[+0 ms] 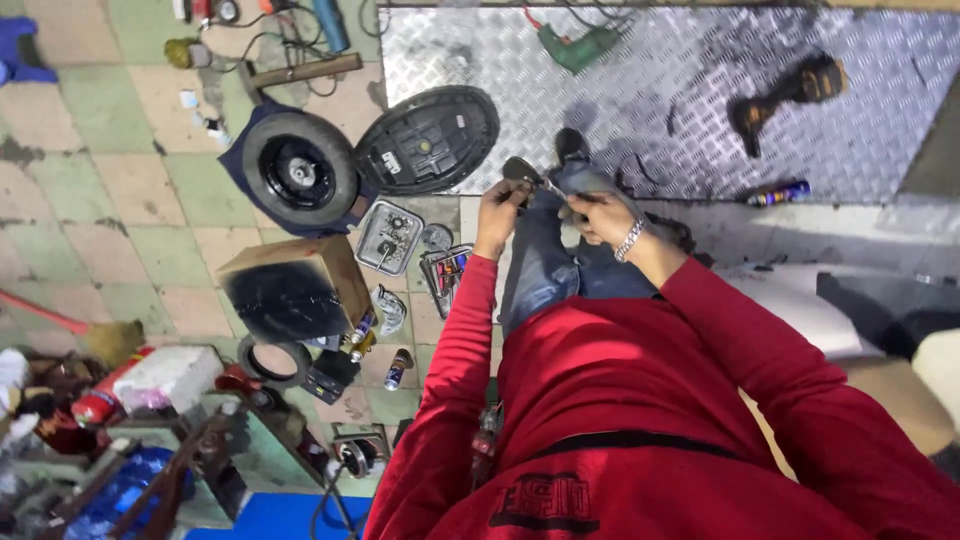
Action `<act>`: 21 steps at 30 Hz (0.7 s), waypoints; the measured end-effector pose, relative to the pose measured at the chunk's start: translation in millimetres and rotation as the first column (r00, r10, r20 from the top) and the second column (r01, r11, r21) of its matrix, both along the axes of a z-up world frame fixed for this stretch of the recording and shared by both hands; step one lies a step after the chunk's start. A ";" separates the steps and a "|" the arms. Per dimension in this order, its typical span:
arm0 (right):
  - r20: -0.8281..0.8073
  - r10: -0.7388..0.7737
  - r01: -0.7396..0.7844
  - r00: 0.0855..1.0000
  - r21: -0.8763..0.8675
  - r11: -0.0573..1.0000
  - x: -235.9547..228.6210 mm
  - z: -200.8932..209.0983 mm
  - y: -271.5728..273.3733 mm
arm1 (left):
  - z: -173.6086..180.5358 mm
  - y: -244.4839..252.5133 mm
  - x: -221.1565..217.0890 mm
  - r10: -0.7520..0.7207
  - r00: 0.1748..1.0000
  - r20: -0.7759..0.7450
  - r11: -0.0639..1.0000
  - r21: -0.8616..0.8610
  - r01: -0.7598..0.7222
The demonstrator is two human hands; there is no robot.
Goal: The person works on a motorcycle in a workshop, using a wrench to tighten bolts on the handlebar area. They retrieve a tool from a wall rack and later use a screwdriver to adjust components within the motorcycle's front assembly.
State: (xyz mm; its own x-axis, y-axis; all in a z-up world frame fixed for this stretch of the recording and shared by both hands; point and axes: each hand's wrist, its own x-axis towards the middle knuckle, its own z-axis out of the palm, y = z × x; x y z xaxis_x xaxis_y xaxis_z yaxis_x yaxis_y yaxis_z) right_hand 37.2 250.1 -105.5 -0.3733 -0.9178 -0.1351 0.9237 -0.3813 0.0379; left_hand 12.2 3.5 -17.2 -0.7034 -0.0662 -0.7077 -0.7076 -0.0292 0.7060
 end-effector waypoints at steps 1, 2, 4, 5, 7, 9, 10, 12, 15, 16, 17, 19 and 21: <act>0.007 -0.023 0.023 1.000 0.007 1.000 8.1 -4.2 6.6 | 4.2 -0.3 0.3 -0.023 1.000 0.007 1.000 0.007 0.023; 0.006 -0.030 0.030 1.000 -0.021 0.999 16.1 -8.5 13.7 | 8.2 -0.1 -0.1 -0.014 1.000 -0.001 0.999 0.033 0.014; 0.013 -0.063 0.063 0.998 -0.044 0.997 29.3 -18.1 24.1 | 14.1 -3.1 -4.1 -0.030 1.000 0.001 0.998 0.063 0.030; 0.006 -0.065 0.065 0.998 -0.094 0.993 34.4 -23.9 28.9 | 16.5 -4.3 -7.7 -0.039 0.999 0.012 0.998 0.044 0.039; 0.004 -0.095 0.095 0.995 -0.141 0.985 48.7 -9.0 29.2 | 7.3 -4.4 -12.0 -0.076 0.997 0.029 0.997 0.027 0.075; -0.020 -0.214 0.190 0.977 0.542 0.819 65.4 31.9 20.5 | -15.5 -0.4 -12.8 -0.111 0.994 0.016 0.993 0.041 0.110; -0.022 -0.243 0.216 0.970 0.543 0.812 69.3 41.0 16.9 | -12.5 4.9 -13.8 -0.141 0.990 0.014 0.989 0.043 0.140; -0.024 -0.161 0.124 0.987 0.752 0.647 65.1 60.9 11.1 | -5.9 16.3 -24.5 -0.209 0.978 0.012 0.977 0.038 0.209; -0.047 -0.245 0.161 0.968 0.868 0.469 74.8 77.5 6.1 | -2.7 43.7 -31.2 -0.316 0.949 -0.014 0.948 0.038 0.316; -0.059 -0.258 0.177 0.964 0.869 0.461 76.4 74.6 4.2 | 6.2 54.1 -36.6 -0.329 0.944 -0.027 0.943 0.041 0.330; -0.061 -0.263 0.164 0.963 0.905 0.392 77.2 70.5 3.3 | 15.1 64.9 -41.0 -0.410 0.910 -0.057 0.910 0.047 0.412; -0.081 -0.268 0.167 0.960 0.934 0.317 72.6 80.5 5.0 | 27.9 82.3 -45.9 -0.486 0.868 -0.104 0.870 0.043 0.492; -0.078 -0.306 0.164 0.949 0.950 0.265 61.9 108.0 12.9 | 35.1 97.9 -47.4 -0.548 0.825 -0.140 0.832 0.008 0.554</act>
State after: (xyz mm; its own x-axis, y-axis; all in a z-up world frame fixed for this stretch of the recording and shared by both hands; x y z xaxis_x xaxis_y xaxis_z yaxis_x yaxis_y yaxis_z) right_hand 99.1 263.0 2.5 -0.4680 -0.0055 -0.8837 0.8037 -0.4185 -0.4230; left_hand -35.3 101.5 18.0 -0.6960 0.3902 -0.6028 -0.5207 0.3038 0.7979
